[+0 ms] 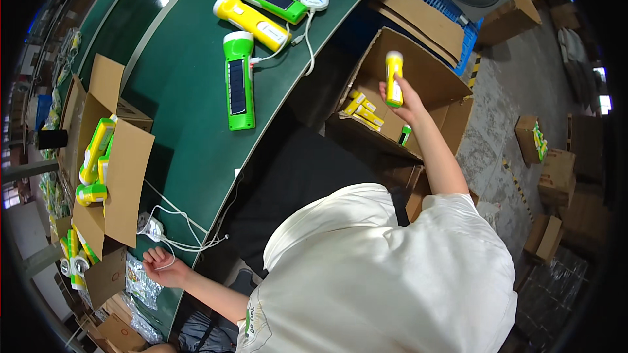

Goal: Checking the functionality of flashlights and packing them into boxes on an assembly line.

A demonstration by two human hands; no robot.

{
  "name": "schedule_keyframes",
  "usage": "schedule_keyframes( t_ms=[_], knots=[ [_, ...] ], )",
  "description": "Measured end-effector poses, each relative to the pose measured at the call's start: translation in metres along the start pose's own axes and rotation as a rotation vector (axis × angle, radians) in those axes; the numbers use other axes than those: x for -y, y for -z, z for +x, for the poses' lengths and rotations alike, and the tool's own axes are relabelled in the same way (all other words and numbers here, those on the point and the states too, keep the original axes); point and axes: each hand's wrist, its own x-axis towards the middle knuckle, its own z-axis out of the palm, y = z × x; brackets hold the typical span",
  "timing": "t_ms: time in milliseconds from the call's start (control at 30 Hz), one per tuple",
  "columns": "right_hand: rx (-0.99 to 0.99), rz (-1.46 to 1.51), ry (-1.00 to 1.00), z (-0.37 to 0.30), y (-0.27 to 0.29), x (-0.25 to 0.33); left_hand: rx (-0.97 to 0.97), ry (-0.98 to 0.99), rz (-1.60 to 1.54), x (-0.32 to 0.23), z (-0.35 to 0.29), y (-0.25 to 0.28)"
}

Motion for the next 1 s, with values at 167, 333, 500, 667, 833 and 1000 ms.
schedule_keyframes(
  t_ms=[167, 333, 500, 667, 833, 1000],
  knots=[
    [-0.573, -0.018, -0.269, 0.048, 0.134, -0.041, -0.023, 0.010, 0.018, -0.002, -0.002, -0.004],
    [-0.707, 0.077, -0.460, 0.057, 0.179, -0.074, -0.071, 0.010, 0.094, -0.003, -0.003, -0.010],
    [-0.713, 0.121, -0.298, 0.059, 0.201, -0.083, -0.085, -0.002, 0.169, -0.005, 0.001, 0.000],
    [-0.852, -0.176, -0.429, 0.047, 0.230, -0.082, -0.089, -0.008, 0.186, -0.002, -0.001, -0.004],
    [-0.991, -0.350, -0.385, 0.048, 0.232, -0.092, -0.090, -0.008, 0.170, 0.003, -0.002, -0.011],
    [-0.781, -0.761, -0.320, 0.069, 0.163, -0.100, 0.035, -0.036, 0.106, -0.024, -0.009, -0.001]
  ],
)
